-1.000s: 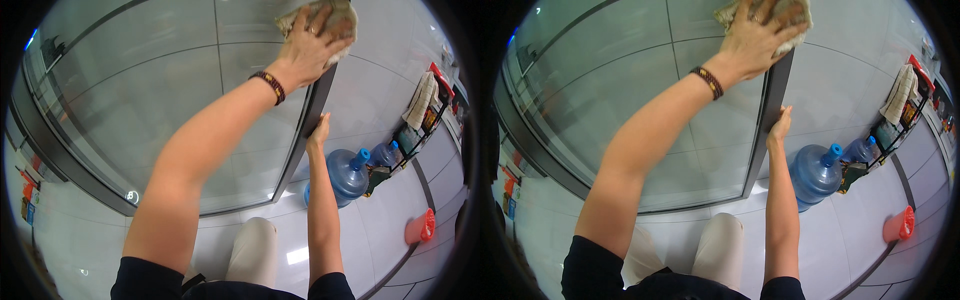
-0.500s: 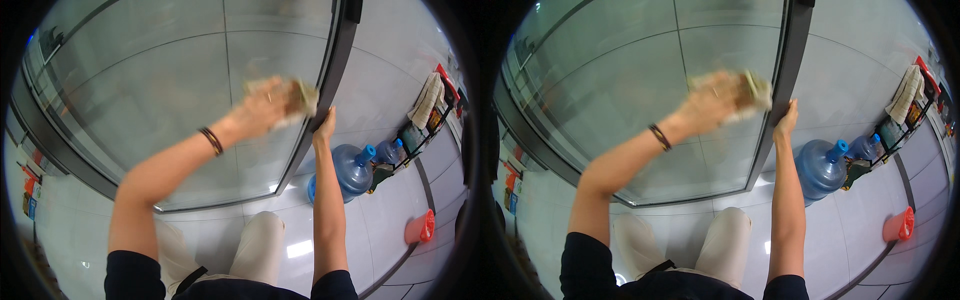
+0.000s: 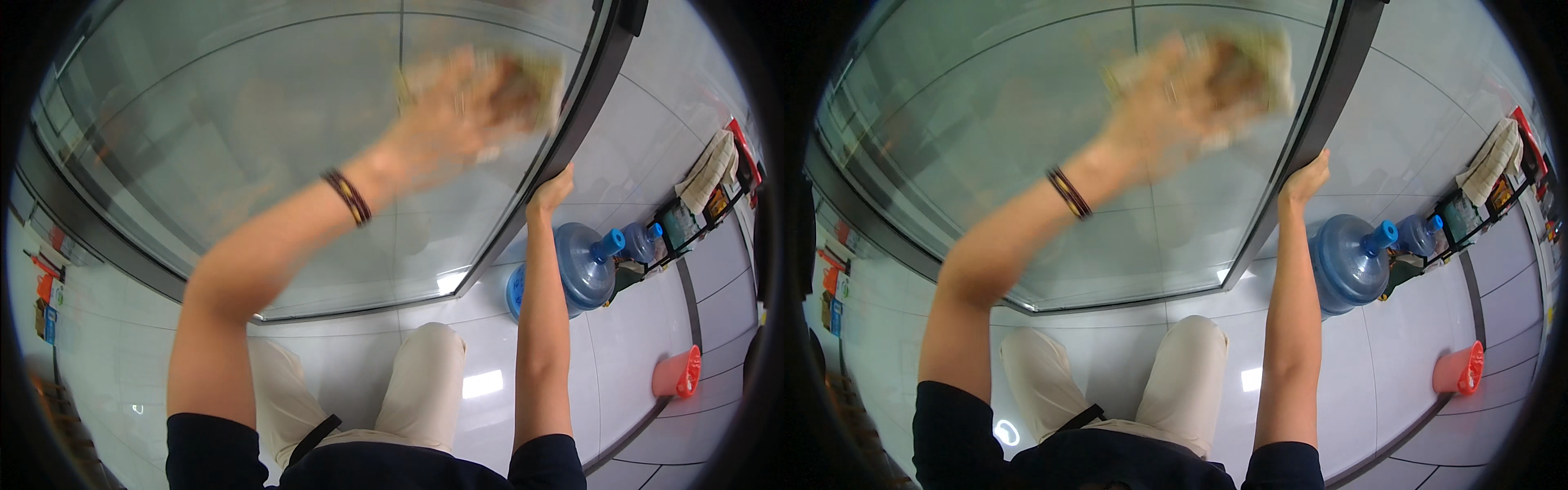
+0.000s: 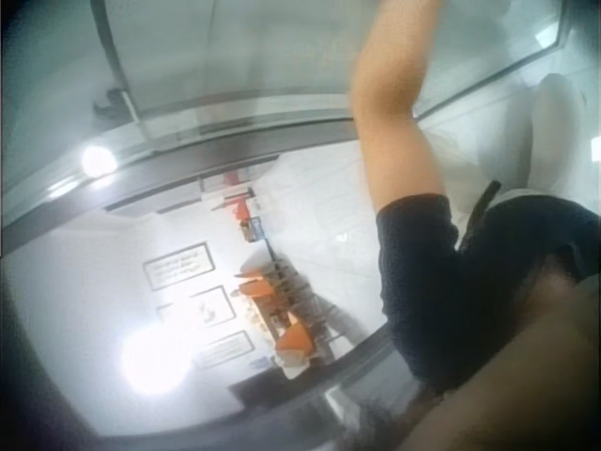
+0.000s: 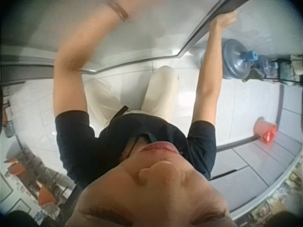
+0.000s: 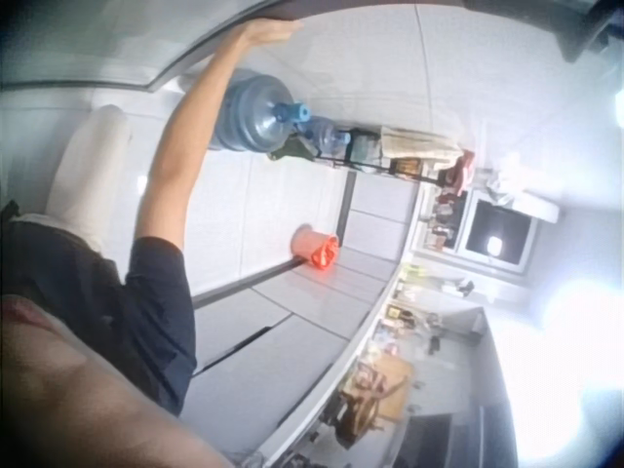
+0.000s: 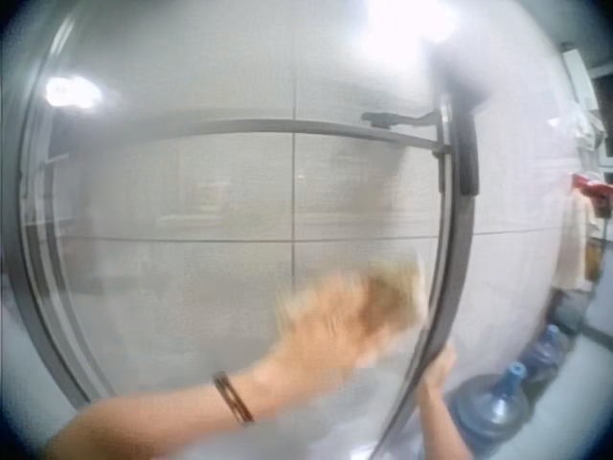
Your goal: The person wipes a large glass door or panel with a cloth, moving the cloth in vertical and horizontal strokes across the surface. The person occasionally adjusts the cloth and repositions their hands to reach different areas of the glass.
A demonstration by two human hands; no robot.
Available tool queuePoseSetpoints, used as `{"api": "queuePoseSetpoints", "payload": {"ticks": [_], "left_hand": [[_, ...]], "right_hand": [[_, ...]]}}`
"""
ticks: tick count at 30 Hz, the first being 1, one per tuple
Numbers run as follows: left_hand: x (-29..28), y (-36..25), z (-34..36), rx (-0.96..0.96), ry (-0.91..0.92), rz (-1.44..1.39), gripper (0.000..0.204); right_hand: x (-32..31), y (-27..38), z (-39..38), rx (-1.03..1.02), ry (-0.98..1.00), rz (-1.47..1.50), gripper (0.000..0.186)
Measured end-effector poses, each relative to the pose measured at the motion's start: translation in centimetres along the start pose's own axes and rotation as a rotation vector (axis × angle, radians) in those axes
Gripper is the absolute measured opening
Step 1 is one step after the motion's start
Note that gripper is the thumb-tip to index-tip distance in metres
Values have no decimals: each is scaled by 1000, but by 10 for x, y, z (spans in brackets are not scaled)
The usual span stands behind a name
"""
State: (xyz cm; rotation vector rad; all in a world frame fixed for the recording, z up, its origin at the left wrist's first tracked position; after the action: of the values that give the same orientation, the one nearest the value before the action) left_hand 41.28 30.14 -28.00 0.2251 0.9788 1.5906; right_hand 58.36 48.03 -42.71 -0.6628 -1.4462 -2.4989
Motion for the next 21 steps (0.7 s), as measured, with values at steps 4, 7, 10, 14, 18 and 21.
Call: {"api": "queuePoseSetpoints", "payload": {"ticks": [4,7,10,14,18,21], "left_hand": [[51,-111,-126,412,415,14,52],[40,-93,-160,427,446,-45,55],[22,-46,-129,275,370,1,58],[-30,41,-8,-171,58,-242,54],[-29,40,61,-324,-222,-154,55],[3,-12,68,-242,-106,-84,52]], "right_hand": [[2,3,0,-46,-13,-26,39],[5,4,-2,-71,-13,-65,39],[-1,9,-3,-202,-69,-178,39],[-12,6,0,-213,-117,-210,39],[10,5,-10,-221,-70,-180,40],[-1,3,-3,-216,-76,-186,41]]}}
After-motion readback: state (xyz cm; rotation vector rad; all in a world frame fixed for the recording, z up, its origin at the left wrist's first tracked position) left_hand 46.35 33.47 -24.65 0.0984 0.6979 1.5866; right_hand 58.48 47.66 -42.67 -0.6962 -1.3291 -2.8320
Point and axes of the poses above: each hand's wrist, its own z-axis towards the middle knuckle, its own x-axis out of the palm, y = z × x, the point moved 5 cm from there along z, towards the middle knuckle, and after that the axes turned 7 degrees about y, right-handed, at the moved point
